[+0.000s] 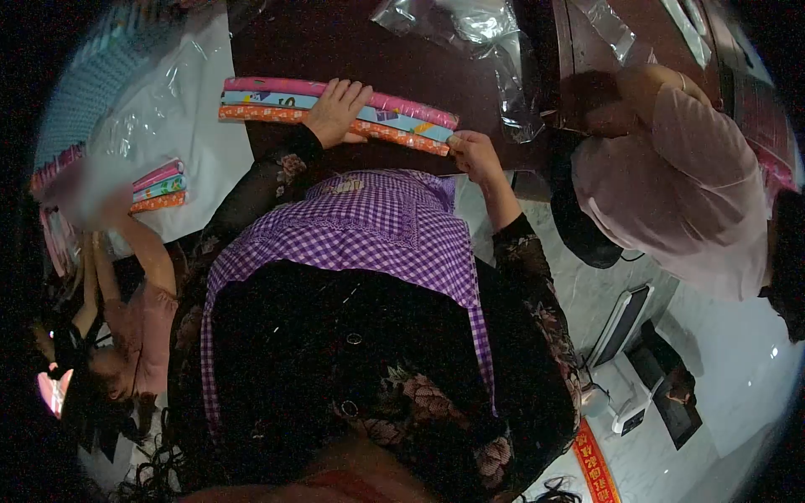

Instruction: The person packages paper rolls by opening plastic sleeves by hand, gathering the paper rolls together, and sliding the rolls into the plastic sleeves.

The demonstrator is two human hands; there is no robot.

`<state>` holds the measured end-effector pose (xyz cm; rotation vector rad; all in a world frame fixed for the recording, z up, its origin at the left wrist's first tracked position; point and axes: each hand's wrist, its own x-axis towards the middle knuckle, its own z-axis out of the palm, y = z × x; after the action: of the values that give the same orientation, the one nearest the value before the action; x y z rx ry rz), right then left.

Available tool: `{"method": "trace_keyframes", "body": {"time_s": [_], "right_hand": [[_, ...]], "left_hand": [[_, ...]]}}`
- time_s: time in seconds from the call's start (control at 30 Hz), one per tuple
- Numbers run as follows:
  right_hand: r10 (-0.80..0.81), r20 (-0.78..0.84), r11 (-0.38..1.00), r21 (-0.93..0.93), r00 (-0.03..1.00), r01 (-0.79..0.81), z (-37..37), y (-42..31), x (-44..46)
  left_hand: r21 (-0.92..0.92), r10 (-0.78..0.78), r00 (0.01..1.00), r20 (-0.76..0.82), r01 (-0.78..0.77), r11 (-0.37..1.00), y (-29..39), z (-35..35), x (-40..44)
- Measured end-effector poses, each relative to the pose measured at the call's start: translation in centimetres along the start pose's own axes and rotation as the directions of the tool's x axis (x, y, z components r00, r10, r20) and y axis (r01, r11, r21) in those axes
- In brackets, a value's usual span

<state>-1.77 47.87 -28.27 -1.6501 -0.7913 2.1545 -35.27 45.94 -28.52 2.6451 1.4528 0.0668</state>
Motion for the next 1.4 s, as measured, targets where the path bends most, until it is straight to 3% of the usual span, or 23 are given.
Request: {"method": "trace_keyframes", "body": {"time_s": [0.23, 0.33, 0.4, 0.43, 0.6, 0.63, 0.67, 0.7, 0.73, 0.8, 0.83, 0.9, 1.17, 1.23, 1.33, 1.4], "right_hand": [[0.098, 0.068, 0.992, 0.068, 0.993, -0.103, 0.0, -0.2, 0.4], [0.028, 0.117, 0.995, 0.088, 0.993, -0.038, 0.3, 0.0, -0.5], [0.034, 0.113, 0.999, 0.001, 0.993, -0.034, -0.2, 0.2, -0.7], [-0.007, 0.039, 0.997, -0.083, 0.999, 0.01, 0.2, 0.1, -1.0], [-0.057, -0.005, 0.996, -0.07, 0.998, 0.056, 0.5, 0.0, -0.5], [-0.085, -0.101, 0.995, -0.06, 0.991, 0.079, 1.2, -0.2, -0.6], [-0.113, -0.206, 0.993, -0.052, 0.972, 0.104, 1.5, -0.4, -0.8], [-0.152, -0.197, 0.983, -0.13, 0.969, 0.128, 1.2, -0.5, -0.8], [-0.154, -0.203, 0.983, -0.133, 0.967, 0.128, 0.7, -0.5, -0.7], [-0.064, -0.039, 0.984, -0.169, 0.997, 0.057, -0.1, -0.5, -0.7], [-0.057, -0.084, 0.989, -0.141, 0.995, 0.045, 0.4, -0.6, -0.7], [-0.088, -0.088, 0.994, -0.08, 0.992, 0.081, 1.2, -0.8, -0.8], [-0.058, 0.007, 0.998, 0.002, 0.998, 0.058, 1.2, 0.1, 1.5], [-0.072, 0.012, 0.997, 0.005, 0.997, 0.072, 1.7, 0.1, 1.8], [-0.085, 0.061, 0.996, 0.031, 0.995, 0.083, 1.0, 0.2, 2.7], [-0.063, 0.035, 0.998, 0.033, 0.997, 0.062, 1.1, 0.6, 3.1]], "left_hand": [[0.0, 0.0, 1.0, 0.01, 0.0, 1.0, 0.5, 0.4, 0.4], [-0.003, -0.01, 1.0, 0.002, 0.01, 1.0, 0.7, 0.4, 0.4], [-0.027, -0.01, 0.999, -0.041, 0.008, 1.0, 0.3, 0.6, 0.3], [-0.029, -0.011, 0.999, -0.053, 0.009, 1.0, 0.4, 0.7, 0.2], [-0.008, -0.003, 0.995, -0.103, 0.003, 1.0, 0.3, -0.3, -0.1], [0.004, -0.023, 0.995, -0.101, 0.023, 1.0, 0.2, -0.3, -0.2], [-0.016, -0.037, 0.999, -0.002, 0.037, 0.999, 0.4, -0.2, 0.0], [-0.042, -0.041, 0.995, 0.093, 0.045, 0.998, 0.6, -0.3, 0.1], [-0.046, -0.038, 0.995, 0.088, 0.042, 0.998, 0.7, -0.4, 0.1], [-0.039, -0.044, 0.994, 0.099, 0.048, 0.998, 0.7, -0.6, 0.2], [-0.059, -0.053, 0.993, 0.103, 0.059, 0.996, 0.8, -0.3, 0.2], [-0.041, -0.021, 0.997, -0.075, 0.017, 0.999, 0.6, 0.3, 0.1], [-0.086, 0.03, 0.999, -0.013, -0.031, 0.996, 2.2, 0.6, 2.1], [-0.163, 0.014, 0.994, 0.111, 0.005, 0.987, 2.6, 0.8, 2.7], [-0.144, 0.016, 0.987, 0.16, 0.007, 0.99, 4.2, 0.8, 4.0], [-0.129, 0.042, 0.996, 0.081, -0.031, 0.991, 5.0, 1.2, 4.9]]}}
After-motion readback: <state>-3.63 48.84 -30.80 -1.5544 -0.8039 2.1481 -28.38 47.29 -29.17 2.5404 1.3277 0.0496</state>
